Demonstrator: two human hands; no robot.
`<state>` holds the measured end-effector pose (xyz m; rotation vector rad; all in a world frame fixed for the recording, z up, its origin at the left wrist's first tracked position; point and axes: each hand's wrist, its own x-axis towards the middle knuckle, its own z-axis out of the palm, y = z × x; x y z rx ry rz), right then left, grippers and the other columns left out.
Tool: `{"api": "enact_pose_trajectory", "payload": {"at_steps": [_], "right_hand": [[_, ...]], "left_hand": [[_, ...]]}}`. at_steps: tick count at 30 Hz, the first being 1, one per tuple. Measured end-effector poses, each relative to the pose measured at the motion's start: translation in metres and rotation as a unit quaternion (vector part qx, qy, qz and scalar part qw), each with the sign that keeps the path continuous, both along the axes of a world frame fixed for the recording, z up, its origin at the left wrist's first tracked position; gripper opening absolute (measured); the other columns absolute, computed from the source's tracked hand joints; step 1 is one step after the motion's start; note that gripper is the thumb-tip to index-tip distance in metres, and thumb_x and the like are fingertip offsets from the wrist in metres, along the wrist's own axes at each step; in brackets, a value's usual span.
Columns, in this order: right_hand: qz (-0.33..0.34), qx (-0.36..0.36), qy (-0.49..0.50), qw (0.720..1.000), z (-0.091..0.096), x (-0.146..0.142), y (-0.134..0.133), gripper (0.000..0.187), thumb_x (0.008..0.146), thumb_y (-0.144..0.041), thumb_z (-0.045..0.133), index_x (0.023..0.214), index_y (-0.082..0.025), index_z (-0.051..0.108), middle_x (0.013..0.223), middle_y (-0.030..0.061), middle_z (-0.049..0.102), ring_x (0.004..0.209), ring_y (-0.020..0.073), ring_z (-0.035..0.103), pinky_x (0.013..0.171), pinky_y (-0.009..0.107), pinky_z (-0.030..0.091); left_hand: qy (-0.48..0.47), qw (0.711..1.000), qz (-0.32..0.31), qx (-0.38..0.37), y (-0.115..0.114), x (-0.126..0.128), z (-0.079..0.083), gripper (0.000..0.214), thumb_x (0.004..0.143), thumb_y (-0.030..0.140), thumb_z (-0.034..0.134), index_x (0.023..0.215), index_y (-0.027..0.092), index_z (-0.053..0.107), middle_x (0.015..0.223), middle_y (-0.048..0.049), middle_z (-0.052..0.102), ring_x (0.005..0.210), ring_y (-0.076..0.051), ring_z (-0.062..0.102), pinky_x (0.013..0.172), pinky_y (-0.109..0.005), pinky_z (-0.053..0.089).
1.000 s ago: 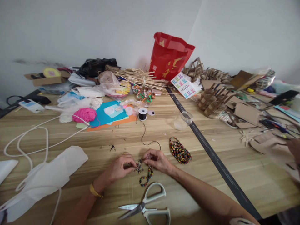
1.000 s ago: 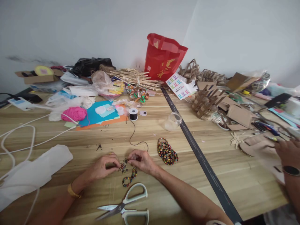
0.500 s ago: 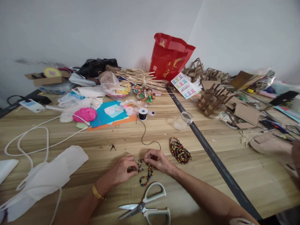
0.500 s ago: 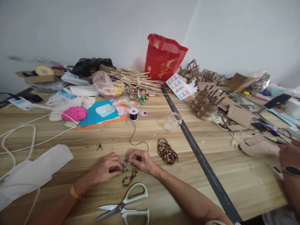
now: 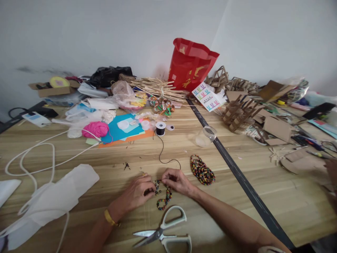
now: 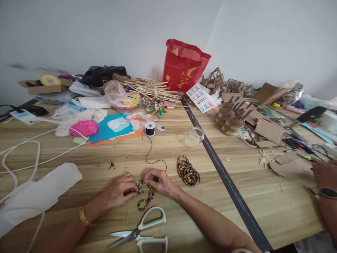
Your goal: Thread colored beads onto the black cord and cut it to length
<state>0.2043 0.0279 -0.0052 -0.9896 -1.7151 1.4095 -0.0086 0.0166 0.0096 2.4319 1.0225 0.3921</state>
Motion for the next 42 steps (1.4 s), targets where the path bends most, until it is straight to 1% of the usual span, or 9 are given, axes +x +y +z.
{"api": "enact_pose_trajectory", "payload": {"at_steps": [5,12,16,22,26,29,32,38,42], "right_hand": [[0.004,-0.016,0.005,1.000,0.001,-0.001,-0.001,0.036,0.079,-0.048,0.062,0.074,-0.012,0.059,0.061,-0.0015,0.050,0.053,0.0076,0.040,0.049,0.019,0.032],[0.005,-0.001,-0.001,1.000,0.001,-0.001,0.000,0.034,0.079,-0.046,0.062,0.073,-0.013,0.059,0.062,-0.0007,0.049,0.055,0.0088,0.040,0.049,0.020,0.032],[0.007,-0.004,0.001,1.000,0.001,0.000,-0.001,0.032,0.079,-0.045,0.062,0.073,-0.013,0.059,0.062,-0.0010,0.049,0.055,0.0087,0.040,0.050,0.020,0.032],[0.006,-0.020,0.000,1.000,0.001,-0.001,-0.001,0.028,0.078,-0.040,0.063,0.074,-0.012,0.058,0.061,-0.0024,0.048,0.053,0.0075,0.038,0.049,0.019,0.030],[0.008,-0.021,-0.005,1.000,0.001,-0.001,0.000,0.029,0.077,-0.041,0.063,0.074,-0.012,0.058,0.060,-0.0025,0.047,0.052,0.0073,0.038,0.048,0.019,0.029],[0.011,-0.018,-0.009,1.000,0.003,-0.001,-0.001,0.029,0.077,-0.041,0.063,0.073,-0.013,0.057,0.061,-0.0023,0.047,0.053,0.0072,0.038,0.048,0.019,0.030],[0.011,-0.022,-0.012,1.000,0.005,-0.001,-0.001,0.030,0.078,-0.041,0.063,0.074,-0.012,0.057,0.061,-0.0023,0.048,0.053,0.0070,0.038,0.048,0.019,0.030],[0.016,-0.022,-0.009,1.000,0.004,-0.001,-0.002,0.033,0.079,-0.045,0.062,0.075,-0.012,0.057,0.061,-0.0025,0.047,0.052,0.0069,0.038,0.048,0.019,0.030],[0.018,-0.020,-0.013,1.000,0.004,-0.001,-0.002,0.034,0.079,-0.045,0.062,0.075,-0.012,0.057,0.061,-0.0024,0.047,0.053,0.0069,0.037,0.048,0.018,0.029]], "left_hand": [[0.001,1.000,-0.003,0.005,0.000,0.000,0.001,0.009,0.080,0.013,0.062,0.075,0.018,0.067,0.074,-0.0028,0.061,0.075,-0.017,0.057,0.073,-0.028,0.042],[0.011,1.000,-0.004,0.002,0.000,0.000,0.003,0.009,0.081,0.015,0.062,0.075,0.018,0.068,0.075,-0.0040,0.062,0.076,-0.018,0.057,0.072,-0.029,0.041],[-0.016,1.000,0.006,-0.007,0.000,0.002,0.003,0.011,0.080,0.012,0.060,0.073,0.018,0.068,0.074,-0.0043,0.063,0.074,-0.018,0.057,0.071,-0.030,0.042],[-0.147,0.983,0.074,-0.084,0.002,0.005,0.002,0.010,0.076,0.011,0.058,0.069,0.016,0.064,0.071,-0.0034,0.066,0.070,-0.015,0.060,0.070,-0.027,0.046],[-0.174,0.966,0.125,-0.147,0.003,0.007,0.001,0.007,0.074,0.017,0.059,0.069,0.015,0.064,0.069,-0.0033,0.067,0.065,-0.015,0.060,0.063,-0.025,0.047],[-0.204,0.950,0.147,-0.185,0.003,0.009,0.001,0.008,0.073,0.020,0.060,0.069,0.014,0.063,0.066,-0.0025,0.065,0.062,-0.014,0.058,0.059,-0.023,0.046],[-0.230,0.937,0.157,-0.213,0.004,0.011,0.000,0.008,0.074,0.020,0.059,0.071,0.014,0.063,0.064,-0.0018,0.064,0.062,-0.013,0.058,0.059,-0.022,0.046],[-0.248,0.930,0.150,-0.225,0.007,0.012,-0.004,0.012,0.075,0.023,0.058,0.076,0.015,0.068,0.072,-0.0033,0.067,0.069,-0.016,0.059,0.064,-0.025,0.047],[-0.266,0.907,0.170,-0.278,0.009,0.012,-0.007,0.014,0.071,0.027,0.064,0.077,0.014,0.067,0.069,-0.0030,0.066,0.067,-0.016,0.059,0.063,-0.026,0.047]]}}
